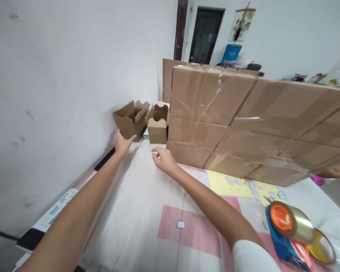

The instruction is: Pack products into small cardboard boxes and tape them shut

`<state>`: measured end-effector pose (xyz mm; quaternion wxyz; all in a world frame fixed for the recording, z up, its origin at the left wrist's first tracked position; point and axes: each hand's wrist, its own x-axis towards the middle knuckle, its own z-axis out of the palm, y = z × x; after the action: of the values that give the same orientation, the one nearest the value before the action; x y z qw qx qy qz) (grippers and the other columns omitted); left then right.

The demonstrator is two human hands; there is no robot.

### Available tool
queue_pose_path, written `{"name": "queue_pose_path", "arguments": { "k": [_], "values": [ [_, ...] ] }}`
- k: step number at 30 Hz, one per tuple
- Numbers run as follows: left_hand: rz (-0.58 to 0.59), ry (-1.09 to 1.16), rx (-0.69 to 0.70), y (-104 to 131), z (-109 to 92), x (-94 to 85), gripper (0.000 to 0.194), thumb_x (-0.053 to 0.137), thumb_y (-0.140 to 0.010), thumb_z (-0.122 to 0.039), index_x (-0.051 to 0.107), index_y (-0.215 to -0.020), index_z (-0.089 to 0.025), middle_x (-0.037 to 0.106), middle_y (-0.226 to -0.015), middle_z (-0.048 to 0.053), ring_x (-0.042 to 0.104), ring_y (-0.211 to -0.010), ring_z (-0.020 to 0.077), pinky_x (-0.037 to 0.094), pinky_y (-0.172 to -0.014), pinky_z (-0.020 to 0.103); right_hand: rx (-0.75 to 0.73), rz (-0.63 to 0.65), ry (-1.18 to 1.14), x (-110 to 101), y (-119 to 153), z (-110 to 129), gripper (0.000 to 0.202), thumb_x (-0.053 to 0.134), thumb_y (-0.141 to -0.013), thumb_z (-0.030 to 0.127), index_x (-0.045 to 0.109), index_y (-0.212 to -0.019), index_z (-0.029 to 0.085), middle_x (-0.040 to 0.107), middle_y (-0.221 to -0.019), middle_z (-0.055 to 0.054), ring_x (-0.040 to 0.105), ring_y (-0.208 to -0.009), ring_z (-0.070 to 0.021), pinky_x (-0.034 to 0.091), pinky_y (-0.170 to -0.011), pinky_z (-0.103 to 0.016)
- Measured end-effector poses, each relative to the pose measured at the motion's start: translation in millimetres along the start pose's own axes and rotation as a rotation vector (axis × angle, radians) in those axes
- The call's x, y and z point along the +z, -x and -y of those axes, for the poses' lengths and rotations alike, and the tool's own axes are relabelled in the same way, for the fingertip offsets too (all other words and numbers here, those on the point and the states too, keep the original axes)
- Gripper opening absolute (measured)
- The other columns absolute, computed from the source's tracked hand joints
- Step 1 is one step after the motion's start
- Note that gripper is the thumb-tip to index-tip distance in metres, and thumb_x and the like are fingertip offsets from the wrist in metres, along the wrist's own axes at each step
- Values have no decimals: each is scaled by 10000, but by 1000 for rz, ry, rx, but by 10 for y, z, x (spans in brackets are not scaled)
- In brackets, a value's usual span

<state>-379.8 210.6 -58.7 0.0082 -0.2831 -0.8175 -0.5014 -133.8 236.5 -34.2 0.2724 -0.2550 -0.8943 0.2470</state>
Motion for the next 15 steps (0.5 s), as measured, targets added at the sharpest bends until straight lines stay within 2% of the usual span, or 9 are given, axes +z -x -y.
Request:
{"name": "queue_pose_path", "arguments": {
  "k": [2,3,5,6,8,10,12,13,15],
  "values": [
    [-18,-47,-61,-126,-33,218,1199,880,-588,-419,223,-1548,-129,324,-1570,309,370,-1445,439,347,-1133,604,32,78,-10,408,-490,42,354,522,-914,158,607,-1258,167,662,-1334,-131,708,-965,-193,531,-893,-314],
    [-34,-63,-83,-157,-46,330,1239,881,-584,-422,178,-1565,-138,279,-1585,316,375,-1442,445,360,-1126,597,10,102,46,565,-698,48,405,526,-909,145,568,-1311,166,554,-1471,-152,680,-1090,-220,520,-950,-342],
    [-86,-84,-113,-183,-41,535,1184,824,-663,-413,128,-1581,-138,210,-1603,310,362,-1455,423,360,-1143,550,14,154,180,792,-1027,32,461,535,-892,122,520,-1350,178,329,-1627,-169,627,-1211,-275,506,-995,-409],
    [-122,-89,-118,-189,-21,620,1141,786,-703,-408,117,-1583,-129,199,-1602,301,347,-1464,408,347,-1157,528,39,184,233,870,-1148,12,476,539,-884,115,506,-1353,187,246,-1658,-175,629,-1210,-297,512,-983,-437],
    [-204,-101,-114,-204,45,740,1111,753,-723,-423,121,-1581,-111,235,-1574,282,334,-1461,400,315,-1177,518,145,228,285,980,-1320,-39,518,542,-876,111,466,-1380,201,175,-1670,-206,675,-1130,-314,535,-930,-457],
    [-288,-130,-97,-240,125,795,1162,781,-675,-468,142,-1576,-108,307,-1515,266,357,-1424,417,306,-1168,547,251,202,282,1059,-1433,-83,596,530,-891,133,366,-1461,192,202,-1647,-252,691,-1098,-323,540,-912,-459],
    [-333,-171,-71,-296,193,810,1188,797,-647,-502,153,-1574,-132,355,-1462,243,378,-1391,420,316,-1143,577,331,134,259,1120,-1524,-104,653,508,-912,161,262,-1518,156,299,-1595,-281,671,-1133,-337,527,-939,-469],
    [-331,-186,-63,-328,219,811,1180,795,-653,-502,149,-1575,-149,363,-1446,231,384,-1383,411,326,-1133,582,372,108,237,1144,-1567,-106,653,504,-917,172,251,-1518,134,361,-1557,-284,659,-1151,-343,521,-950,-474],
    [-308,-190,-56,-381,256,811,1175,795,-662,-483,127,-1577,-171,367,-1420,211,398,-1368,386,347,-1124,565,453,93,182,1178,-1644,-102,588,516,-910,178,324,-1461,98,463,-1469,-277,643,-1166,-354,515,-954,-480]
  ]
}}
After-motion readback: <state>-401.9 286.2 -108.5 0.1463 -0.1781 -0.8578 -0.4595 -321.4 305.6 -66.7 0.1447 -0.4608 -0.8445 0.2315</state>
